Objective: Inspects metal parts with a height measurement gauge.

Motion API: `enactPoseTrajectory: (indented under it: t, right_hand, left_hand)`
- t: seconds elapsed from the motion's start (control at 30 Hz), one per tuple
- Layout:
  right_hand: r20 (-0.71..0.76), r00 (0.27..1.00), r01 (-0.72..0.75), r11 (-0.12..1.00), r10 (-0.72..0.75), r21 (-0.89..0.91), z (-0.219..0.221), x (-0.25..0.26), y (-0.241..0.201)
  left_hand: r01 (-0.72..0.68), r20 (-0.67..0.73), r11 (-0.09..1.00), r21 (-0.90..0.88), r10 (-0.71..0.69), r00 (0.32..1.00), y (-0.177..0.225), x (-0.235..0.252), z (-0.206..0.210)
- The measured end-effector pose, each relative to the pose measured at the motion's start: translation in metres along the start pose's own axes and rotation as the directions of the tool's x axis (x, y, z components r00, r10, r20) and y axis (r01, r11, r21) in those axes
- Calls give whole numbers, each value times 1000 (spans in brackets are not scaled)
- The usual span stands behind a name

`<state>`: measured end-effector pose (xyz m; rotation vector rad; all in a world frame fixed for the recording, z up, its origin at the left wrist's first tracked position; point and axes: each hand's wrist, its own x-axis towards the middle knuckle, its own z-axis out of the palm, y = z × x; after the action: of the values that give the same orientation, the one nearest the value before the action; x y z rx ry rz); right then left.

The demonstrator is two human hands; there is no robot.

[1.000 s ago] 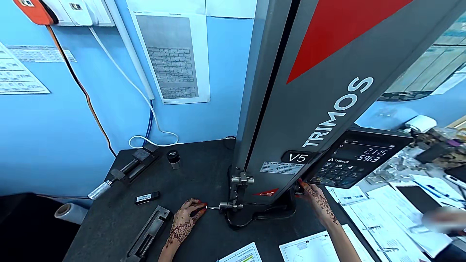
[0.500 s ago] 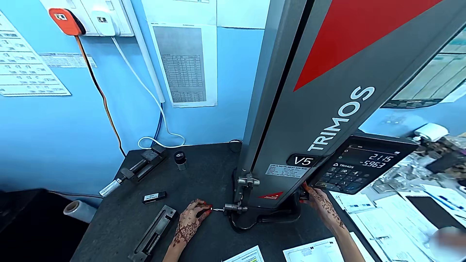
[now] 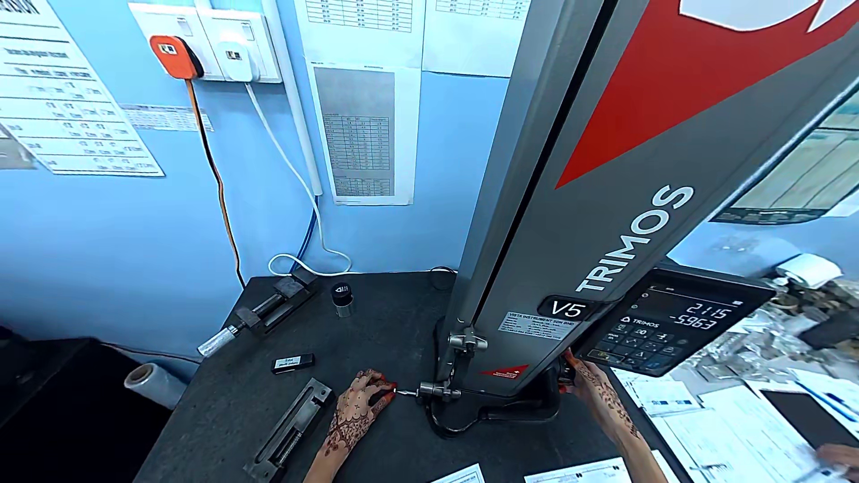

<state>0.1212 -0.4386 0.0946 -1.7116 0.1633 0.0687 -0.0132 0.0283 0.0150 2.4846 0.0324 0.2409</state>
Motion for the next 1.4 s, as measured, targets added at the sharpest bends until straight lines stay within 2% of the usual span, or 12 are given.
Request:
enactPoseTrajectory:
  t: [0.17, 0.23, 0.3, 0.37, 0.4, 0.43, 0.53, 0.57, 0.63, 0.7, 0.87, 1.4]
  right_hand:
    - [-11, 997, -79, 993, 78, -89, 1, 4, -7]
    - [-30, 998, -63, 966, 58, -251, 3, 4, -15]
    - [-93, 989, 52, 869, -112, -492, 6, -3, -22]
    - [-58, 884, 304, 665, -463, -682, 4, -17, -21]
    - [31, 796, 432, 533, -604, -728, 3, -28, -23]
    - [184, 729, 552, 407, -660, -727, 2, -40, -28]
    - [676, 608, 782, 172, -417, -599, -1, -65, -47]
    - [749, 581, 810, 134, -317, -571, -2, -63, -46]
    - [816, 505, 859, 75, -281, -506, -6, -47, -36]
    - [838, 469, 882, 101, -279, -460, -7, -35, -33]
    - [837, 456, 888, 223, -302, -403, -8, -32, -30]
    - [834, 472, 878, 236, -287, -416, -8, -33, -29]
  left_hand:
    - [-6, 9, 1000, -3, 6, 1000, 0, 0, -1]
    - [-18, 3, 1000, -1, 18, 1000, 0, -1, 0]
    - [-10, 7, 1000, 5, 10, 1000, 1, -1, -1]
    - [-10, 3, 1000, 4, 10, 1000, 0, -1, 0]
    - [-20, -6, 1000, 0, 20, 1000, -1, -1, 1]
    - [-30, -18, 1000, -6, 30, 999, -3, -1, 2]
    - [-23, -8, 1000, -17, 23, 1000, -3, -1, 1]
    - [-21, -5, 1000, -14, 21, 1000, -2, -1, 1]
    - [-22, -5, 1000, -5, 22, 1000, -1, -1, 1]
    - [-17, -1, 1000, -3, 17, 1000, -1, 0, 1]
    - [-18, 3, 1000, -2, 18, 1000, 0, -1, -1]
    - [5, 34, 1000, -23, -5, 999, 0, -1, -3]
